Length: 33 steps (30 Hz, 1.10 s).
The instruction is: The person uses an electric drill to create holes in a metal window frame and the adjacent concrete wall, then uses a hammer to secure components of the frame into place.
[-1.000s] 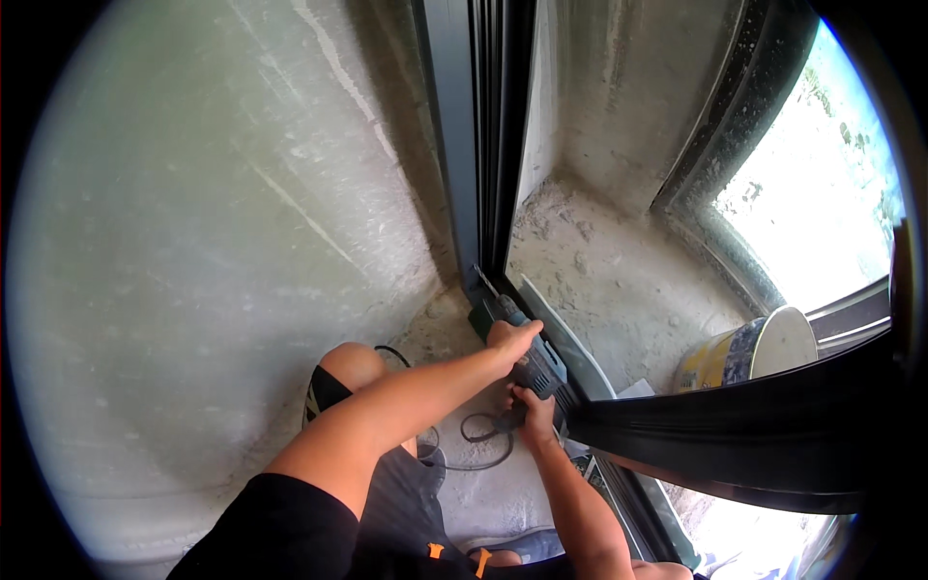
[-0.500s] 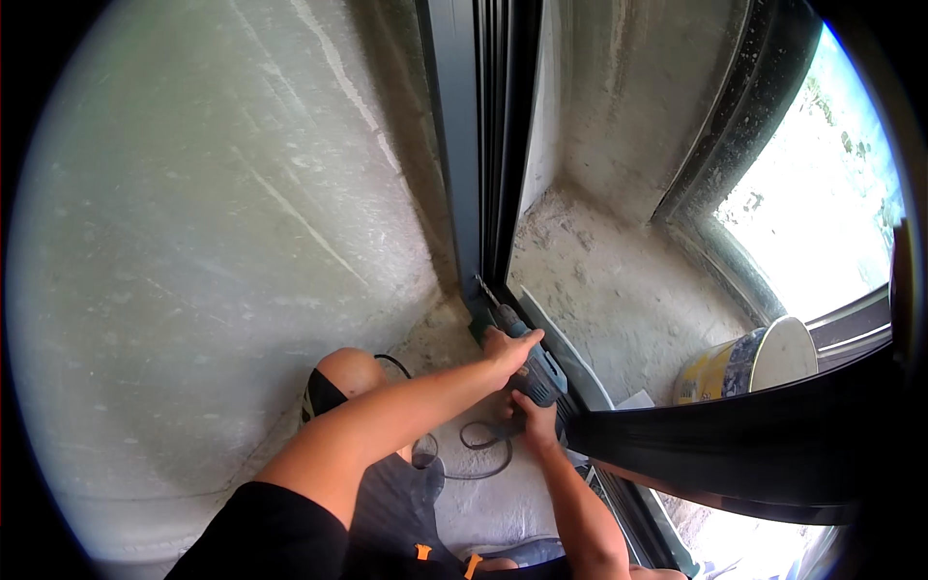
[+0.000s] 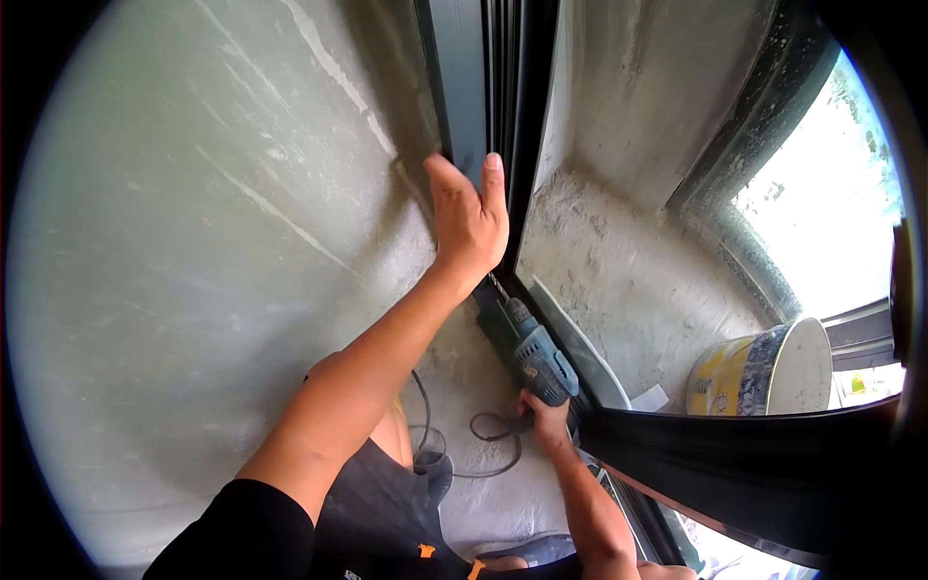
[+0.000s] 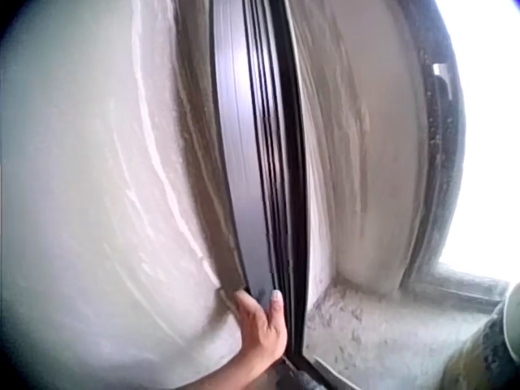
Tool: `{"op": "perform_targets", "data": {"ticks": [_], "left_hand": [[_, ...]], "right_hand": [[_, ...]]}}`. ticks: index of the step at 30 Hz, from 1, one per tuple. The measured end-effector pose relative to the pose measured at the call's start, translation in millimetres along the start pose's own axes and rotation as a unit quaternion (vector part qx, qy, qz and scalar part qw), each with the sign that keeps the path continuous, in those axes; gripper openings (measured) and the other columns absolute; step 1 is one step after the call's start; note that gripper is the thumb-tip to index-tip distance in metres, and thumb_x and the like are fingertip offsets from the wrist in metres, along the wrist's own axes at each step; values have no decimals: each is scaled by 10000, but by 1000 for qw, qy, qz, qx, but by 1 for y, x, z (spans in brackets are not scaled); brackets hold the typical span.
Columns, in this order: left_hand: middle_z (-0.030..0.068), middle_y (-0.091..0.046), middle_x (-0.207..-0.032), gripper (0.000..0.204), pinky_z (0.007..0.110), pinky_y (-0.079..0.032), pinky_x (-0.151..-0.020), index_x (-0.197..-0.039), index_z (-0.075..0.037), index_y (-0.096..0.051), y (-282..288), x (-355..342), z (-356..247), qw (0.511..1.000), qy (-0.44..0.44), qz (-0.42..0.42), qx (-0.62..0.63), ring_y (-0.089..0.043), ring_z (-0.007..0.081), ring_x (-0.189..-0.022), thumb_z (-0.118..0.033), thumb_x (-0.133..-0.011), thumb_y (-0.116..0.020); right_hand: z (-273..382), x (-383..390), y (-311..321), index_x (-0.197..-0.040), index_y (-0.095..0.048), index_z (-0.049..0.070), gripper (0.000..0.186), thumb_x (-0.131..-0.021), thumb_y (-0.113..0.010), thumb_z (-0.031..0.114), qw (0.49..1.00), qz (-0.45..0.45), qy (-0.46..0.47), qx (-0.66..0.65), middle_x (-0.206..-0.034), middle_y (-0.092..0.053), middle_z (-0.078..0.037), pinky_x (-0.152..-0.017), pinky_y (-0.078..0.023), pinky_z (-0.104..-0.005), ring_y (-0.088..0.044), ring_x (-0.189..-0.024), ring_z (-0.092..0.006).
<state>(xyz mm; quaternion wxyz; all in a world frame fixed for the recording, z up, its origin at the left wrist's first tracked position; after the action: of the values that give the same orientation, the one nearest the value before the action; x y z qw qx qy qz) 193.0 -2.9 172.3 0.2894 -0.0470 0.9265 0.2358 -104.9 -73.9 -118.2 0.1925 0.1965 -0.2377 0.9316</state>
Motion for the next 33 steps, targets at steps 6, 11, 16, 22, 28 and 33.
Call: {"op": "perform_targets", "data": {"ticks": [6,11,16,22,28,33], "left_hand": [[245,-444,-1167,598,488,-399,-1066,-1188,64,-360,-6,0,-1,999,-33,3,18,-497,369,-1122,-495,-1123,-563],[266,-441,-1208,614,498,-388,-1090,-1216,77,-349,-7,0,-2,1000,-17,16,14,-492,378,-1158,-481,-1107,-582],[269,-433,-1220,603,501,-374,-1109,-1233,92,-340,-6,1,1,1000,-13,18,21,-485,377,-1173,-435,-1092,-596],[271,-421,-1230,590,504,-352,-1134,-1257,112,-329,-10,2,3,1000,-9,11,20,-465,386,-1200,-389,-1075,-583],[265,-414,-1222,560,507,-345,-1140,-1232,108,-334,-10,1,1,1000,-5,18,21,-457,387,-1202,-368,-1052,-568],[228,-389,-1208,441,507,-332,-1154,-1178,56,-325,-10,0,-3,999,20,27,26,-432,324,-1183,-309,-1046,-533]], "right_hand": [[7,-4,-2,-972,-724,2,88,-895,-764,9,998,-24,0,-49,-788,-708,-72,-607,-524,-332,-673,-637,-192],[7,-3,-1,-1003,-704,-9,114,-901,-752,-22,999,-20,12,-45,-807,-701,-76,-612,-535,-345,-673,-641,-202],[8,-6,0,-1058,-692,-17,168,-900,-740,-46,999,-14,9,-31,-851,-706,-87,-607,-538,-345,-675,-650,-208],[7,-5,0,-1064,-691,-16,177,-898,-746,-42,1000,-21,11,-18,-849,-707,-85,-595,-526,-335,-670,-638,-200],[6,0,-7,-912,-705,9,64,-914,-766,-9,999,-31,18,30,-749,-690,-45,-585,-500,-317,-654,-615,-160],[3,4,-14,-844,-694,18,115,-928,-769,-6,999,-44,22,13,-718,-679,-29,-585,-491,-314,-645,-614,-149]]}}
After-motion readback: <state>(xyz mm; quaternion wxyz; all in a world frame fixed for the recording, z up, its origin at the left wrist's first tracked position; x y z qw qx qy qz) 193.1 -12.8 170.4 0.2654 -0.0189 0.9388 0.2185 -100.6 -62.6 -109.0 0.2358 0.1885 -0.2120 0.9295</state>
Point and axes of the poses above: each hand's wrist, its own x-axis away from the middle knuckle, its own y-axis out of the back of the hand, z = x × y, the point moved 4 cm from there along -x, towards the middle knuckle
